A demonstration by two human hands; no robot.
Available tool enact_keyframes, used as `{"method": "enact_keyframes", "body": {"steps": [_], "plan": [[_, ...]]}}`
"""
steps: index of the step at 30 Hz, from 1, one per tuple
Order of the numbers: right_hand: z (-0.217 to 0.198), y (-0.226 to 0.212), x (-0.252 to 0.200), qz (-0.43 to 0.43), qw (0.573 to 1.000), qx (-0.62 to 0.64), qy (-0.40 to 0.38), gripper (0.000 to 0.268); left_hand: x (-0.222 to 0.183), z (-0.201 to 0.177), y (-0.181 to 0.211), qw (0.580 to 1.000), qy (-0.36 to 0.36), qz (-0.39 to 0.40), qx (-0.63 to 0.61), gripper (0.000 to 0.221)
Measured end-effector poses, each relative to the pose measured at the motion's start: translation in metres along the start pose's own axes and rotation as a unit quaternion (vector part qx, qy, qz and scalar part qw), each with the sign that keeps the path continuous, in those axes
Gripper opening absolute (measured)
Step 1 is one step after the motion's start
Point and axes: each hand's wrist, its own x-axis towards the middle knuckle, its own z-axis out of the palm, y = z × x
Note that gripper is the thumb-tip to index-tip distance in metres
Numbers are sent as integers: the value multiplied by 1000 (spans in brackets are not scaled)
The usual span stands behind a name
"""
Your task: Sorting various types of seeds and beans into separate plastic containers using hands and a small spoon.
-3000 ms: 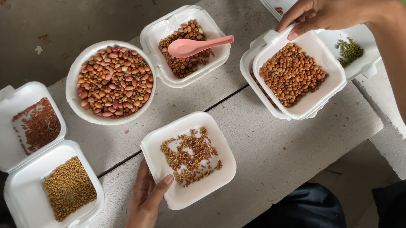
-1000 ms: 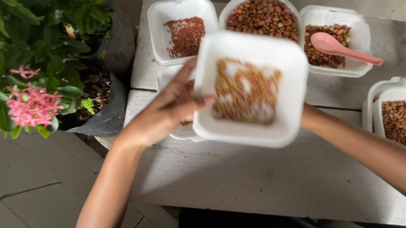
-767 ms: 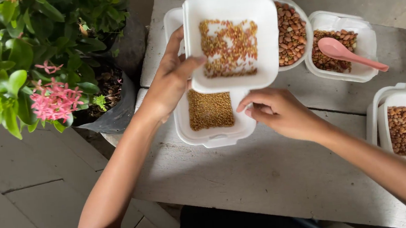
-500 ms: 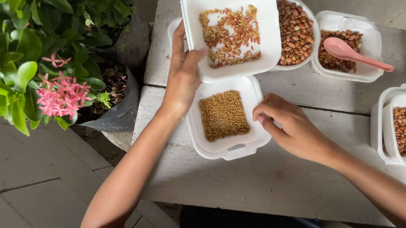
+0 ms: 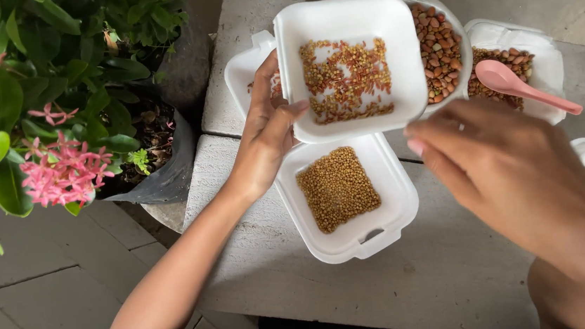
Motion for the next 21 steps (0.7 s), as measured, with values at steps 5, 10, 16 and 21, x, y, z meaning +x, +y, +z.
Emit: {"method": "enact_keyframes", "body": {"steps": [5, 10, 16, 21], "plan": [[1, 5, 19, 3, 998, -20, 60, 7, -1, 2, 4, 1000, 17, -9, -4, 73], [11, 7, 30, -54, 992, 68, 88, 9, -5, 5, 3, 989, -49, 50, 129, 72], [17, 17, 33, -52, 990, 93, 91, 15, -10, 6, 1, 987, -63, 19, 149, 81], [21, 16, 41, -96, 980, 151, 92, 11, -13, 14, 4, 990, -98, -18, 97, 83]]}}
